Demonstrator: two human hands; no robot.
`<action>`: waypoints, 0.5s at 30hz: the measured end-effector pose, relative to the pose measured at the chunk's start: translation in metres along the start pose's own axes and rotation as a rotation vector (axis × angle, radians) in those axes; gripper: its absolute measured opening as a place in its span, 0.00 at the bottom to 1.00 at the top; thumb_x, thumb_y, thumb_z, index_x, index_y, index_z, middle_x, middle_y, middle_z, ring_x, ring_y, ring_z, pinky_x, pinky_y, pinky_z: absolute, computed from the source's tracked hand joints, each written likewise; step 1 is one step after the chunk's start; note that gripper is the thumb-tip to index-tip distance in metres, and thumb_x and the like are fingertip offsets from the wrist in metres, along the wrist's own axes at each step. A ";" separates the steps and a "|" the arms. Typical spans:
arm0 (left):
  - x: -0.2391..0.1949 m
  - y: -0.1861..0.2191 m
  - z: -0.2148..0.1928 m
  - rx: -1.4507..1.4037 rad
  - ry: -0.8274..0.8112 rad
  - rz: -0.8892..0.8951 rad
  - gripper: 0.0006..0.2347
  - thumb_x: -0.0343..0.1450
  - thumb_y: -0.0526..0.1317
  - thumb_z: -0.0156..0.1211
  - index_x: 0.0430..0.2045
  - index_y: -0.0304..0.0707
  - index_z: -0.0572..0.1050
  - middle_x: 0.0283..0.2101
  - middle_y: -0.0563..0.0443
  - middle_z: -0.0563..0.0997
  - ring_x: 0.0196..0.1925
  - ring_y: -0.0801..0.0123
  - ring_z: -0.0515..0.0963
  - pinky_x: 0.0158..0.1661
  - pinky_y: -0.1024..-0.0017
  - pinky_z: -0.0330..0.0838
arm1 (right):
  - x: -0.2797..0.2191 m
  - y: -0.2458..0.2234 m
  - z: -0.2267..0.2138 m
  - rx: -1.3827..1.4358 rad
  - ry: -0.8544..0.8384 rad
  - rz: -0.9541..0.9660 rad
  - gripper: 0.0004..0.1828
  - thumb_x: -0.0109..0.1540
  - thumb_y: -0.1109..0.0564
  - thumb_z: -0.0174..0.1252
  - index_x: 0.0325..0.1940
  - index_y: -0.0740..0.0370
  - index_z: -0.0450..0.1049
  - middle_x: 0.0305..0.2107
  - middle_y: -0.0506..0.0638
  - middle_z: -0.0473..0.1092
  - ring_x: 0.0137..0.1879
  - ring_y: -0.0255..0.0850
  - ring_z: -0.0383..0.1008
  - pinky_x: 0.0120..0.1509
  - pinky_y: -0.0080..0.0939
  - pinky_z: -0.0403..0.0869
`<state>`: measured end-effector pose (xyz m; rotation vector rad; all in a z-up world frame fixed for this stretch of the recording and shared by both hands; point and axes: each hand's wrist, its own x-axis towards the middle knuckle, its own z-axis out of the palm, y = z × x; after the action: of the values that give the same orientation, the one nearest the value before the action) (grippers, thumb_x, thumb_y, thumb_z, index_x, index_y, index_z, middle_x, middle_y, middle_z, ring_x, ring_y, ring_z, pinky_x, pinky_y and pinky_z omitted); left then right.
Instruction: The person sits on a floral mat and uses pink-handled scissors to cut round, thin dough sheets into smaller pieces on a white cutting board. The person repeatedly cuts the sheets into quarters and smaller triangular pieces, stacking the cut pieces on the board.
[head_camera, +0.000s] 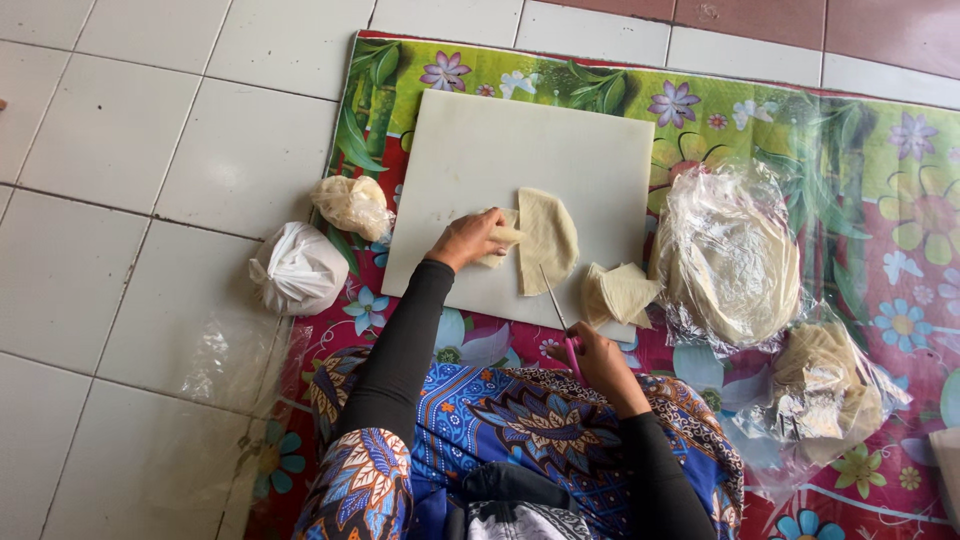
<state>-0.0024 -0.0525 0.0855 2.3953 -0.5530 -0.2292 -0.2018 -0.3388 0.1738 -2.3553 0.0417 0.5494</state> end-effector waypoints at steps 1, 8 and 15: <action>0.011 0.002 0.000 0.007 -0.018 -0.018 0.25 0.61 0.46 0.77 0.46 0.40 0.70 0.43 0.44 0.82 0.49 0.49 0.81 0.47 0.57 0.74 | 0.001 -0.003 -0.001 -0.012 -0.015 0.006 0.28 0.57 0.36 0.68 0.43 0.63 0.75 0.27 0.60 0.78 0.34 0.51 0.82 0.41 0.49 0.77; 0.031 0.010 -0.008 0.281 -0.129 -0.367 0.31 0.54 0.54 0.81 0.48 0.46 0.72 0.57 0.49 0.67 0.61 0.51 0.70 0.59 0.55 0.65 | 0.002 -0.002 -0.001 0.046 -0.015 0.018 0.28 0.57 0.36 0.67 0.43 0.63 0.75 0.27 0.60 0.78 0.34 0.50 0.82 0.40 0.49 0.77; 0.026 0.000 0.010 0.178 -0.083 -0.292 0.26 0.60 0.49 0.77 0.48 0.42 0.71 0.51 0.47 0.78 0.56 0.51 0.76 0.55 0.55 0.69 | 0.000 -0.003 -0.006 0.150 0.069 -0.041 0.25 0.57 0.42 0.70 0.44 0.65 0.74 0.27 0.58 0.78 0.33 0.45 0.82 0.37 0.45 0.77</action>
<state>0.0181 -0.0699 0.0777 2.6464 -0.2664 -0.4236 -0.1987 -0.3398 0.1796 -2.2232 0.0631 0.4301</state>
